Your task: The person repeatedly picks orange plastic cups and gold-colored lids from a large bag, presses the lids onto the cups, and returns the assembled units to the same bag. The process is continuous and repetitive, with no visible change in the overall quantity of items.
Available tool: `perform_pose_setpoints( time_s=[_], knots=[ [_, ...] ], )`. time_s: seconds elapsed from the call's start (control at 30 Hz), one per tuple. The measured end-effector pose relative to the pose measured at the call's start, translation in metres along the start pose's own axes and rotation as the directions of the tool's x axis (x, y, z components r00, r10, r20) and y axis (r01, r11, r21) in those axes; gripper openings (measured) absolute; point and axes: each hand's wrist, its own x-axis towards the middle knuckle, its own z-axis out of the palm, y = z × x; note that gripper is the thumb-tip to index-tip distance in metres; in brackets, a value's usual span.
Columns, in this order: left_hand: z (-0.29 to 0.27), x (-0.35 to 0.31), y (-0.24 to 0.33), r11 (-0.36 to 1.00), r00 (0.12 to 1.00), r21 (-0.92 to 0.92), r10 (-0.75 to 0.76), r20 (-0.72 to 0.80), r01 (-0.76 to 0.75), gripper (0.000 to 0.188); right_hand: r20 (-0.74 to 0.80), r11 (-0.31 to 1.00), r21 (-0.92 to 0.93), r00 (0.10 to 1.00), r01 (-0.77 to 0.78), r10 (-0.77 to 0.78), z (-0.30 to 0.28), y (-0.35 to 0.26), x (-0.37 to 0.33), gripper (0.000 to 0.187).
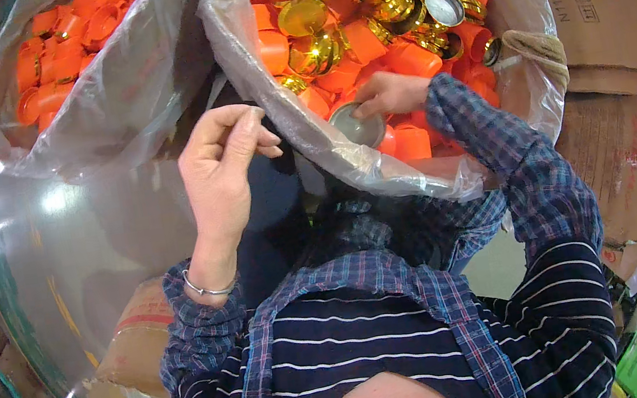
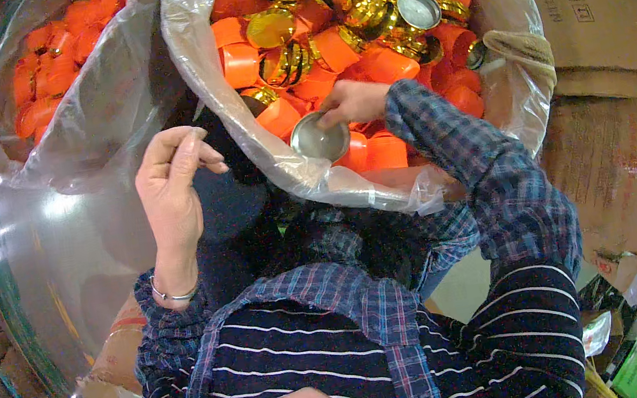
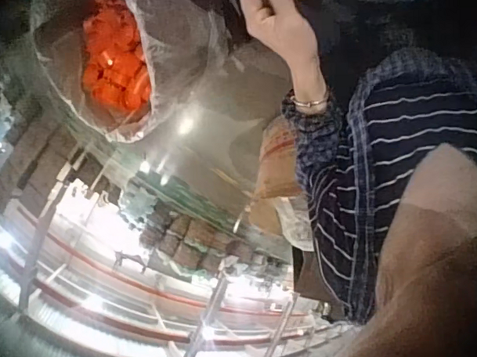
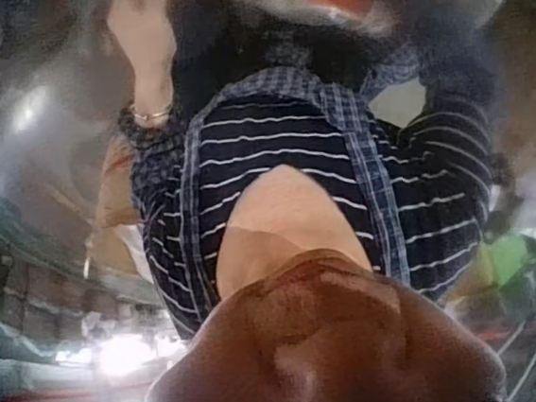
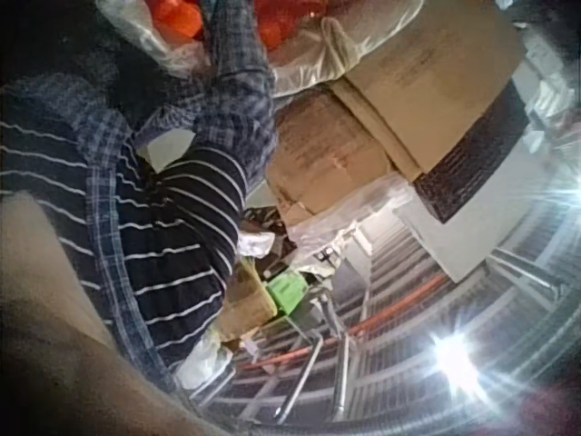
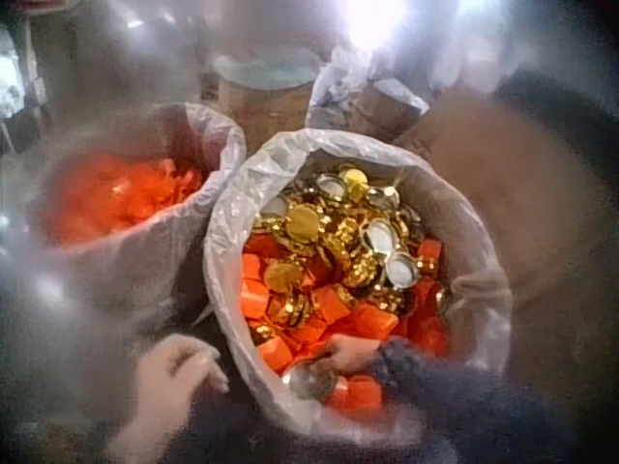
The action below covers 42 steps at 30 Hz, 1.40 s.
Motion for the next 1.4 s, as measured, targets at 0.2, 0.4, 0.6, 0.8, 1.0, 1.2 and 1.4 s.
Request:
perform_pose_setpoints(
  time_s=[0.2,0.4,0.6,0.8,1.0,1.2,1.4],
  knots=[
    [0.014,-0.014,0.017,0.958,0.979,-0.215,-0.172,0.111,0.192,0.022,-0.481,0.847,0.400,0.867,0.349,-0.130,-0.033,-0.050,-0.103,0.024],
    [0.085,-0.032,0.038,0.558,0.917,-0.729,-0.205,0.343,0.398,0.062,-0.642,0.801,0.010,0.618,0.599,-0.454,0.046,-0.105,-0.184,0.018],
    [0.078,-0.028,0.046,0.555,0.941,-0.761,-0.169,0.292,0.335,0.045,-0.768,0.640,0.502,0.640,0.583,0.019,0.087,-0.096,-0.192,0.023],
    [0.099,-0.050,0.041,0.589,0.904,-0.695,-0.176,0.390,0.414,0.039,-0.890,0.810,-0.383,0.060,0.444,-0.453,0.095,-0.102,-0.166,0.030],
    [0.102,-0.058,0.048,0.602,0.910,-0.685,-0.213,0.356,0.410,0.040,-0.860,0.738,-0.403,0.052,0.542,-0.508,0.113,-0.120,-0.154,0.066],
    [0.103,-0.060,0.048,0.675,0.931,-0.649,-0.176,0.318,0.350,0.039,-0.829,0.738,-0.441,0.084,0.511,-0.553,0.113,-0.130,-0.149,0.067],
    [0.102,-0.065,0.044,0.817,0.979,-0.555,-0.056,0.195,0.157,0.037,-0.871,0.745,-0.328,0.119,0.581,-0.476,0.120,-0.138,-0.140,0.055]
  ],
)
